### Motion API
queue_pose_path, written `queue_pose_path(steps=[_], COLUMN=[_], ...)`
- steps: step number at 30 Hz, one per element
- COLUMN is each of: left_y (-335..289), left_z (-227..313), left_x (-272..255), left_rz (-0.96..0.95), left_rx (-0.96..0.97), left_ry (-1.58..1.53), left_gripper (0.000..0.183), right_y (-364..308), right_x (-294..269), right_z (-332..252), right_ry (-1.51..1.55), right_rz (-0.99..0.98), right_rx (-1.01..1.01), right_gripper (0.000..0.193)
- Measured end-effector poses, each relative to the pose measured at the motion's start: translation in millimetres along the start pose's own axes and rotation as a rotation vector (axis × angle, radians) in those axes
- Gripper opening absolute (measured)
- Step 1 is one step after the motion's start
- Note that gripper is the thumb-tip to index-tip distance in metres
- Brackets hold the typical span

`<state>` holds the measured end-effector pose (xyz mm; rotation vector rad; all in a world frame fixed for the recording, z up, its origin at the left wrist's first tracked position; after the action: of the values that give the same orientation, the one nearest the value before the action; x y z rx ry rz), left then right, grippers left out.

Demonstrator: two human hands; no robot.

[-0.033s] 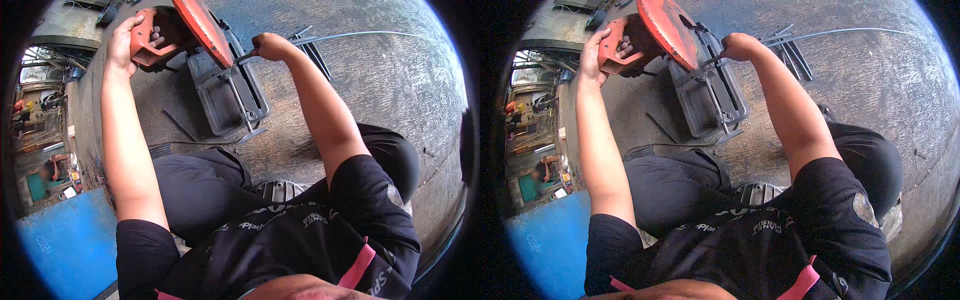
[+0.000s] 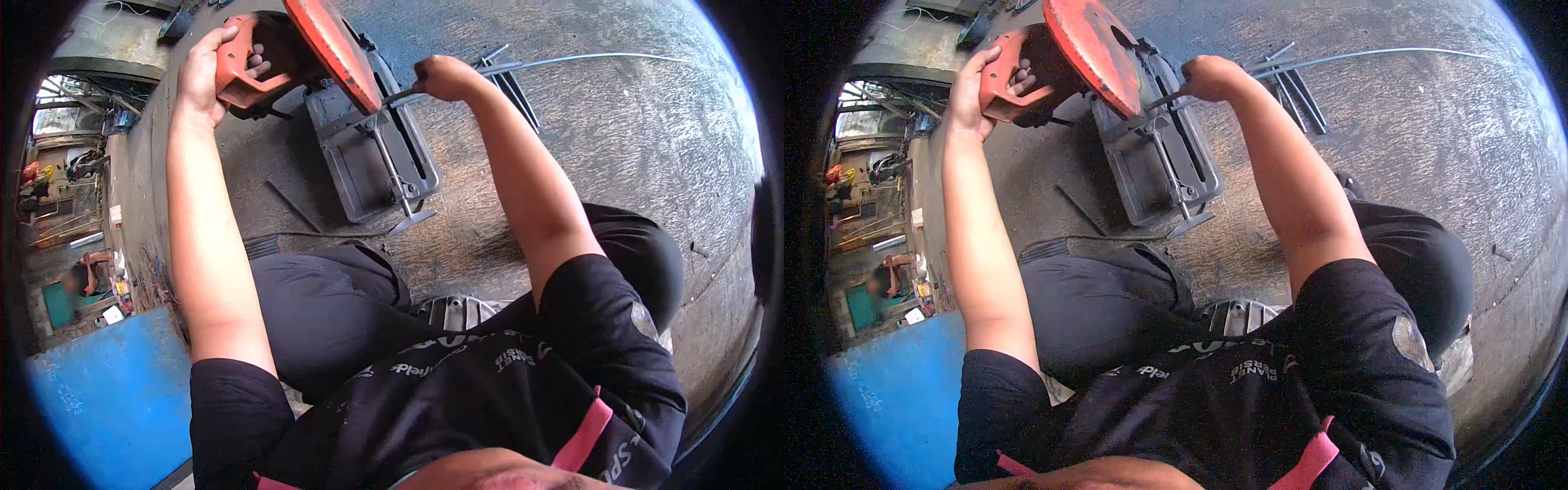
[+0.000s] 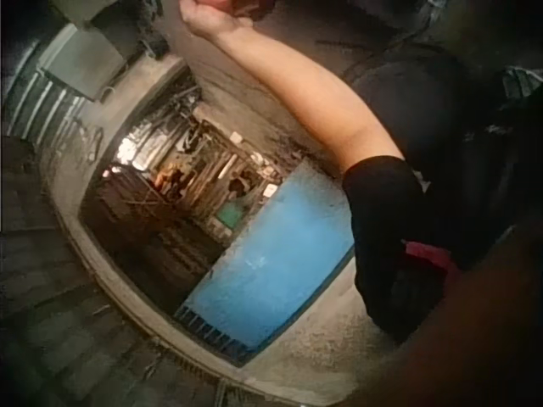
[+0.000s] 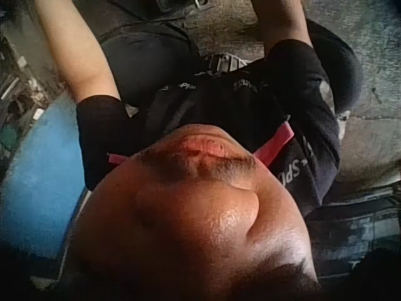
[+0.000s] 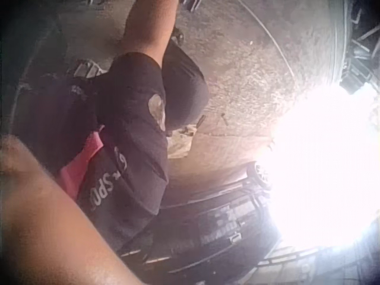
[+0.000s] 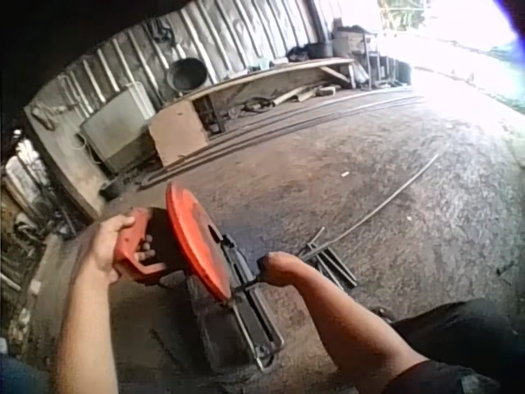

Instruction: Cutting several metal rods to specific lengths using a circular chop saw.

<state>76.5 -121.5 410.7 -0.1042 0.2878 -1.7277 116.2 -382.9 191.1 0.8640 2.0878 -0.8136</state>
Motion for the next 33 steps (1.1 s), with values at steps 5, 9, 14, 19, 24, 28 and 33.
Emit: queue_pose_path(steps=[5, 9, 14, 19, 24, 28, 33], left_y=[6, -2, 10, -17, -101, -148, -179], left_z=[-6, 3, 1, 41, 102, 116, 117], left_x=[-4, 1, -4, 5, 67, 99, 112], left_rz=[0.043, 0.038, 0.3, 0.623, -0.015, -0.234, -0.541], left_rx=[0.018, -0.011, 0.198, 0.559, 0.766, 0.93, 0.803], left_ry=[-0.056, -0.019, 0.198, 0.826, 0.22, 0.179, 0.115], left_gripper=[0.039, 0.042, 0.058, 0.062, 0.034, 0.036, 0.032], right_y=[-40, -90, -132, -153, -191, -210, -217], right_x=[-55, -123, -171, -194, -188, -159, -142], right_z=[25, 0, -96, -180, -229, -243, -270], right_ry=[0.095, 0.433, 1.005, 1.409, 1.424, 1.488, 1.532], right_rz=[0.106, 0.286, 0.461, 0.334, 0.251, 0.21, 0.008], right_rx=[-0.072, -0.074, -0.392, -0.625, -0.728, -0.742, -0.692], right_gripper=[0.033, 0.032, 0.024, 0.027, 0.028, 0.03, 0.033])
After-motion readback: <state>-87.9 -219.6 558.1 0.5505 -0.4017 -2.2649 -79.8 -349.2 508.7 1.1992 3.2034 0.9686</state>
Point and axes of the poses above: each hand's wrist, its own y-axis towards the middle knuckle, its own x-axis out of the palm, z = x × y, the point moved 3 cm from there along y, towards the middle knuckle, and after that the axes turned 13 degrees about -z, right-handed, at the moved point
